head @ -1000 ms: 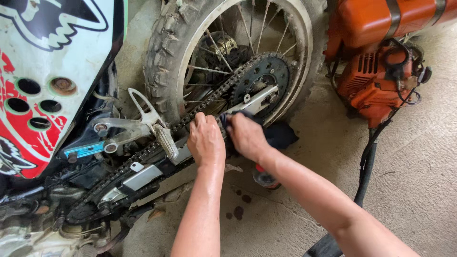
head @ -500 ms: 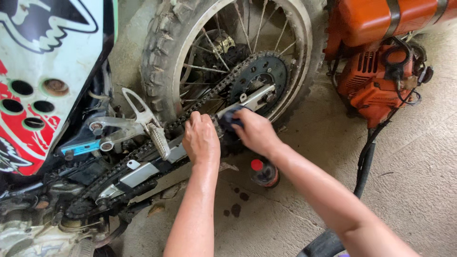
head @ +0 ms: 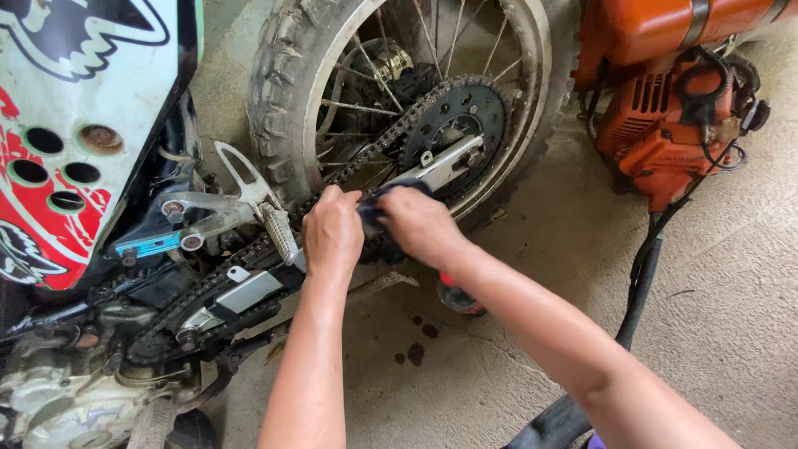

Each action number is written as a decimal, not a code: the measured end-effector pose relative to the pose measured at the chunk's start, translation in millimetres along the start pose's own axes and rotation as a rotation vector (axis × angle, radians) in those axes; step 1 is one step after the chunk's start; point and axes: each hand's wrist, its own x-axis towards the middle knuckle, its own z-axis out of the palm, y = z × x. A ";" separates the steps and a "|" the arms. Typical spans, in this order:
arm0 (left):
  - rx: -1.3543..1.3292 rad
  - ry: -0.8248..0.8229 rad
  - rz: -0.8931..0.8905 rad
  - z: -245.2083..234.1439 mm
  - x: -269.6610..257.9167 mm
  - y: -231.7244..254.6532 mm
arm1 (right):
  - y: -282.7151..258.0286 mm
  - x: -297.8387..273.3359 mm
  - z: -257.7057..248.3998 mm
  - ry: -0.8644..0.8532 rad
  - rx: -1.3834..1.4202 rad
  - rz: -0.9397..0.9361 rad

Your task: The person wipes the chain, swingarm, and engine area of a dirt bike using a dark cloth. They move from the rear wheel area toward the front, cleaning the chain and surrounding components.

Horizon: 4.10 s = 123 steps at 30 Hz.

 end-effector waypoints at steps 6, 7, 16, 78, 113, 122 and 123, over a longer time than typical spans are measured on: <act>-0.067 0.007 -0.017 -12.3 -3.1 0.2 | -6.6 -7.7 11.6 -0.262 -0.152 -0.007; -0.074 0.002 -0.049 -12.6 -4.3 0.0 | -6.7 -11.5 10.4 -0.261 -0.147 0.004; -0.188 0.032 -0.022 -1.7 -6.4 -16.2 | -12.0 5.3 27.7 -0.024 -0.187 -0.019; -0.055 0.063 -0.177 0.2 -19.3 6.0 | -19.8 -8.9 -24.5 0.281 0.012 -0.075; 0.013 0.092 -0.154 9.6 -17.7 6.1 | 48.6 0.2 -2.2 0.591 -0.043 0.506; 0.011 0.090 -0.142 6.9 -17.2 9.6 | 0.1 13.2 22.5 0.256 0.070 0.198; 0.023 0.093 -0.131 3.7 -16.9 10.2 | -3.3 13.5 23.4 0.256 0.063 0.174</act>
